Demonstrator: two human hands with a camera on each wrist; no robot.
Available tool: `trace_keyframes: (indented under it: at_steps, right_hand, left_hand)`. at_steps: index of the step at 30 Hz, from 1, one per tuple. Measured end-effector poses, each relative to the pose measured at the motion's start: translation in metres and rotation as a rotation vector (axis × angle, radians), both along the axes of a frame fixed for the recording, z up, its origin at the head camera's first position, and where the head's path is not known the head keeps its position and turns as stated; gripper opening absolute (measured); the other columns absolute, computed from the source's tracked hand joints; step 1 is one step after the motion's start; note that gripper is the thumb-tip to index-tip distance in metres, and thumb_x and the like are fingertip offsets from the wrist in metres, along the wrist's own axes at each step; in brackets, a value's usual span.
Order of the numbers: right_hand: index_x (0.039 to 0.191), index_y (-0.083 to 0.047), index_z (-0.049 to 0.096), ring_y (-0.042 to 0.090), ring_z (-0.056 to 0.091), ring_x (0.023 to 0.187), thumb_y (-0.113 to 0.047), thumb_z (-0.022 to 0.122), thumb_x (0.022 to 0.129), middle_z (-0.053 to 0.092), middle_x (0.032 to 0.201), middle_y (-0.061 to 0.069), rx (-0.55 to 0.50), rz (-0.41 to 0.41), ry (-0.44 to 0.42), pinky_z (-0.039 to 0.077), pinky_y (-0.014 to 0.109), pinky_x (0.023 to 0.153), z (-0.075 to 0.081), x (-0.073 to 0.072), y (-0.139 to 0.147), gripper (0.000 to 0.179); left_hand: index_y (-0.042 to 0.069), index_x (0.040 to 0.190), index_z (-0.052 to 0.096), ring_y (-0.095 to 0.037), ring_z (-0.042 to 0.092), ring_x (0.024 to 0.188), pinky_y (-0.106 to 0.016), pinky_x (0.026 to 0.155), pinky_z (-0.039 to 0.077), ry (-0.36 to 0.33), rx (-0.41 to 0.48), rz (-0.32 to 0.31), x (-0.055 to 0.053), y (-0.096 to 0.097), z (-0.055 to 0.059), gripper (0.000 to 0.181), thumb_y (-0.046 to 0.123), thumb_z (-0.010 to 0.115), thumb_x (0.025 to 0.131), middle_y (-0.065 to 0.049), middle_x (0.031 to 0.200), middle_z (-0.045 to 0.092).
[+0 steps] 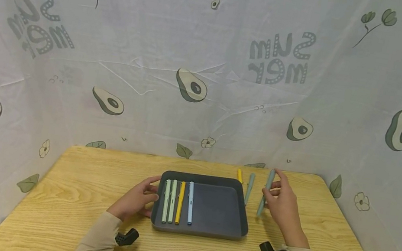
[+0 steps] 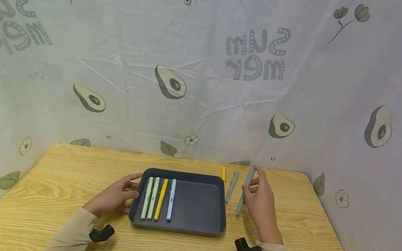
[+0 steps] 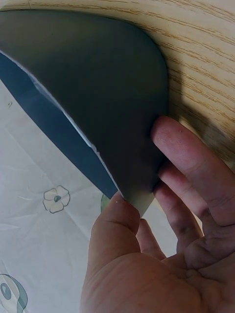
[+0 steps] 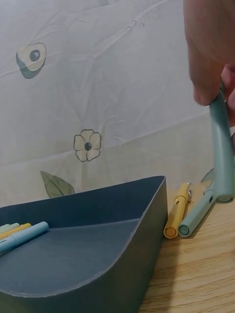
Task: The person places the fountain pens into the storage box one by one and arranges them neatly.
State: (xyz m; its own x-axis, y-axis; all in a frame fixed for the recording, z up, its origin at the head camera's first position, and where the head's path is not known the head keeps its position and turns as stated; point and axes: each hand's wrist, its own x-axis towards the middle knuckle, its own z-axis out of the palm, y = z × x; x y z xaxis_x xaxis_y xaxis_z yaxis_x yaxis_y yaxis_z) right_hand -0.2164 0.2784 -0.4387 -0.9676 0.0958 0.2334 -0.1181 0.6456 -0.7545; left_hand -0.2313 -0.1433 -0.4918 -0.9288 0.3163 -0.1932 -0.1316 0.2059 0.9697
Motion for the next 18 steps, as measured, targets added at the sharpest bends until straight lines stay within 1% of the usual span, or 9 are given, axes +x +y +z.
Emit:
trace_keyframes:
  at_steps: [5,12,15,18]
  right_hand:
    - [0.151,-0.014,0.019,0.031,0.062,0.088,-0.006,0.060,0.091,0.050,0.109,0.018,0.032,-0.028,0.051,0.056,0.027,0.055,0.0025,0.0009,-0.0010,0.073]
    - [0.151,-0.017,0.022,0.028,0.062,0.087,-0.012,0.061,0.092,0.055,0.106,0.015,0.076,-0.057,0.110,0.054,0.027,0.056,0.0019,0.0004,-0.0017,0.071]
    - [0.151,-0.019,0.022,0.028,0.063,0.088,-0.012,0.061,0.093,0.055,0.108,0.015,0.065,-0.051,0.132,0.054,0.026,0.056,0.0017,0.0000,-0.0016,0.071]
    - [0.151,-0.020,0.022,0.030,0.063,0.089,-0.011,0.060,0.093,0.054,0.111,0.017,0.029,-0.044,0.146,0.055,0.026,0.055,0.0028,0.0005,-0.0019,0.071]
  left_hand:
    - [0.026,0.148,0.029,-0.030,0.059,0.102,-0.046,0.062,0.057,-0.004,0.010,-0.004,-0.0001,0.0000,0.0006,0.061,0.009,0.053,0.095,-0.019,0.137,0.041]
    - [0.027,0.148,0.030,-0.031,0.058,0.104,-0.045,0.062,0.057,-0.007,0.005,0.001,-0.0001,0.0004,0.0012,0.061,0.008,0.053,0.095,-0.019,0.138,0.040]
    - [0.027,0.148,0.030,-0.031,0.058,0.104,-0.045,0.062,0.057,-0.008,0.005,0.003,0.0003,0.0006,0.0018,0.061,0.008,0.053,0.095,-0.019,0.138,0.040]
    - [0.027,0.148,0.031,-0.031,0.058,0.104,-0.045,0.063,0.057,-0.010,0.005,0.002,0.0001,0.0007,0.0016,0.061,0.008,0.053,0.095,-0.019,0.138,0.040]
